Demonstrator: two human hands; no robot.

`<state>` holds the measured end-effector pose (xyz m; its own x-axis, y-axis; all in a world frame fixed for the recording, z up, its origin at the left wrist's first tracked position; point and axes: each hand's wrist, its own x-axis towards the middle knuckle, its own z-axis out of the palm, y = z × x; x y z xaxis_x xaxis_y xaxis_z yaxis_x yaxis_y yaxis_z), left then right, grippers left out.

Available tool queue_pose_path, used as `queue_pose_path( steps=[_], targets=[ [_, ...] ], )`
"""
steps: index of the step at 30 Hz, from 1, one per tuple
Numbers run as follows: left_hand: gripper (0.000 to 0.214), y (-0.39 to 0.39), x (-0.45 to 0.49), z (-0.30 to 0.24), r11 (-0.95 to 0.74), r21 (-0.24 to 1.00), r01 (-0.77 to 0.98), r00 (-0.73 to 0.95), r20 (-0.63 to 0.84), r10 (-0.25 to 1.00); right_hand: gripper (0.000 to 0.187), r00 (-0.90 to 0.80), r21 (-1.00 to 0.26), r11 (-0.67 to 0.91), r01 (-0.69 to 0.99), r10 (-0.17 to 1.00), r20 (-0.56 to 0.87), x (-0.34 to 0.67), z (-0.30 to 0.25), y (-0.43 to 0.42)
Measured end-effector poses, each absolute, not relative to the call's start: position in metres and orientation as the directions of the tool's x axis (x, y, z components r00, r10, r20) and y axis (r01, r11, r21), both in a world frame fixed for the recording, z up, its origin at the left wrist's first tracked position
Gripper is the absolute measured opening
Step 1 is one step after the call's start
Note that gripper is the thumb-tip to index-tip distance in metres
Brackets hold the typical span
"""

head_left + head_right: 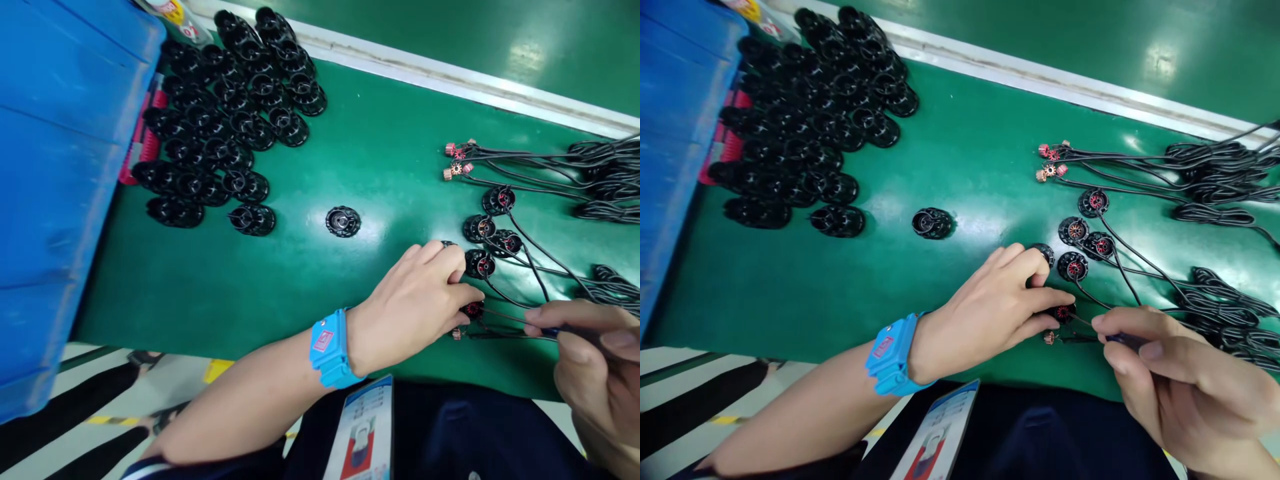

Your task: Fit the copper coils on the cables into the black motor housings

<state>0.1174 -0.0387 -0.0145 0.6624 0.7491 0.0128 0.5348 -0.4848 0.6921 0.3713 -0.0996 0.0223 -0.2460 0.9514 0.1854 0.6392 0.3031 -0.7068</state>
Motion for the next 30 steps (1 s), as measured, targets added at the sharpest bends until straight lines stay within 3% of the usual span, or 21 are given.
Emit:
queue_pose_path(
  steps=[3,9,15,21,26,30],
  targets=[
    [0.021,-0.038,0.118,-0.014,-0.469,0.703,0.534,0.660,0.000,0.751,0.030,-0.342,-0.650,0.374,0.662,0.922,0.182,0.373,0.027,-0.093],
    [0.018,-0.040,0.118,-0.014,-0.449,0.715,0.535,0.650,-0.010,0.760,0.021,-0.371,-0.620,0.391,0.681,0.913,0.168,0.361,0.030,-0.085],
    [0.018,-0.039,0.117,-0.014,-0.454,0.717,0.529,0.650,0.003,0.760,0.027,-0.287,-0.588,0.356,0.726,0.934,0.211,0.344,0.029,-0.089],
    [0.020,-0.039,0.118,-0.016,-0.456,0.715,0.530,0.649,0.004,0.761,0.013,-0.431,-0.561,0.451,0.695,0.885,0.177,0.363,0.022,-0.090],
    [0.023,-0.039,0.117,-0.014,-0.457,0.716,0.528,0.650,0.005,0.760,0.025,-0.542,-0.593,0.529,0.607,0.821,0.178,0.360,0.023,-0.076],
    [0.027,-0.039,0.117,-0.014,-0.472,0.707,0.527,0.655,0.016,0.755,0.029,-0.504,-0.613,0.523,0.593,0.834,0.224,0.355,0.019,-0.075]
  ],
)
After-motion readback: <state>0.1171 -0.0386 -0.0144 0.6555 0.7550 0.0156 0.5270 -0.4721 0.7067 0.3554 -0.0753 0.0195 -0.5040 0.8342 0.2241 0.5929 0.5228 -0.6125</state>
